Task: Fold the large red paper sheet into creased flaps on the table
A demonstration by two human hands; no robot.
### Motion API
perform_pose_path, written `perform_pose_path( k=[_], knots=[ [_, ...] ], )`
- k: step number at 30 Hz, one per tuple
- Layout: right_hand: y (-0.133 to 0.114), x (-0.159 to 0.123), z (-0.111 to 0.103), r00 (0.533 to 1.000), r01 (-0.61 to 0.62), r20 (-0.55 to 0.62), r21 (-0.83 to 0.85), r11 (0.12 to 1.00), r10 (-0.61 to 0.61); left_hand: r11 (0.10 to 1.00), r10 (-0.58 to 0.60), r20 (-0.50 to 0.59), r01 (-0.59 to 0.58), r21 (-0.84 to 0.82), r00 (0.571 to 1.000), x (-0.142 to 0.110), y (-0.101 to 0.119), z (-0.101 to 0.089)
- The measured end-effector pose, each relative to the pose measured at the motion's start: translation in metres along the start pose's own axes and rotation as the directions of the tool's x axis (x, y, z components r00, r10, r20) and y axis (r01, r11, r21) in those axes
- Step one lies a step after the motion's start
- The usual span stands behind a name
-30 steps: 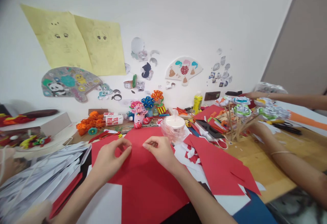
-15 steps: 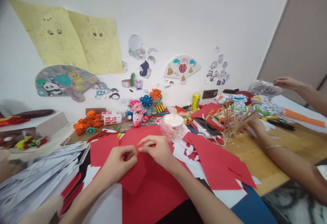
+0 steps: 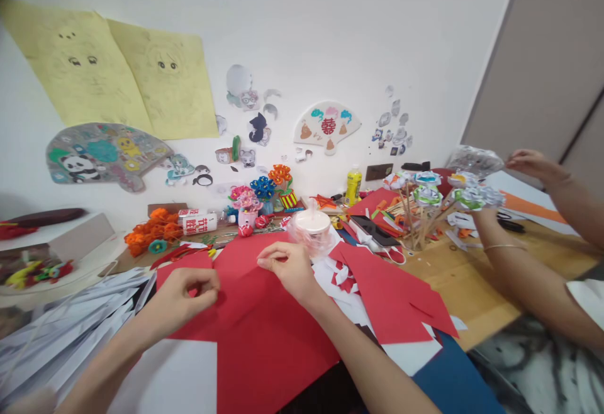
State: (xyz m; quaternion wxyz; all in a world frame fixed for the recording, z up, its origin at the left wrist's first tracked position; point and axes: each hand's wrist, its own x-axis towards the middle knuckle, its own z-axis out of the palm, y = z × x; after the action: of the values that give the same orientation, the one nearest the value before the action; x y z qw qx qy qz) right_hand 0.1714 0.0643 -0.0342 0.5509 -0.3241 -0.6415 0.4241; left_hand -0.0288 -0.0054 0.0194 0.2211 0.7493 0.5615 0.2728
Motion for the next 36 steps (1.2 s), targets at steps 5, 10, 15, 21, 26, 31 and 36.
perform_pose_path(
  k=[5,10,15,21,26,31,36],
  knots=[
    [0.001,0.005,-0.007,0.992,0.041,-0.119,0.031,0.999,-0.037,0.998,-0.009,-0.148,0.018,0.063,0.989,-0.001,-0.009,-0.011],
    [-0.002,-0.005,0.002,0.996,0.055,0.082,-0.089,0.995,-0.047,0.998,0.045,-0.207,-0.037,0.043,0.977,0.003,-0.001,0.003],
    [-0.005,-0.007,0.003,0.976,0.009,0.216,-0.052,0.999,0.002,0.995,0.066,-0.083,-0.059,0.086,0.994,0.004,0.007,0.019],
    [-0.003,-0.005,0.000,0.942,-0.189,0.291,0.042,0.981,0.169,0.996,0.021,-0.184,-0.004,0.092,0.983,0.004,0.000,0.014],
    [-0.003,-0.005,0.001,0.934,-0.249,0.278,0.049,0.967,0.227,0.953,0.137,-0.280,-0.049,0.300,0.950,0.003,-0.004,0.017],
    [-0.005,-0.005,0.002,0.935,-0.261,0.264,0.068,0.963,0.236,0.702,0.447,-0.131,-0.255,0.665,0.885,0.000,0.006,0.031],
    [-0.002,-0.004,0.001,0.953,-0.217,0.225,0.039,0.975,0.203,0.724,0.420,-0.088,-0.275,0.633,0.903,0.001,0.006,0.040]
  ],
)
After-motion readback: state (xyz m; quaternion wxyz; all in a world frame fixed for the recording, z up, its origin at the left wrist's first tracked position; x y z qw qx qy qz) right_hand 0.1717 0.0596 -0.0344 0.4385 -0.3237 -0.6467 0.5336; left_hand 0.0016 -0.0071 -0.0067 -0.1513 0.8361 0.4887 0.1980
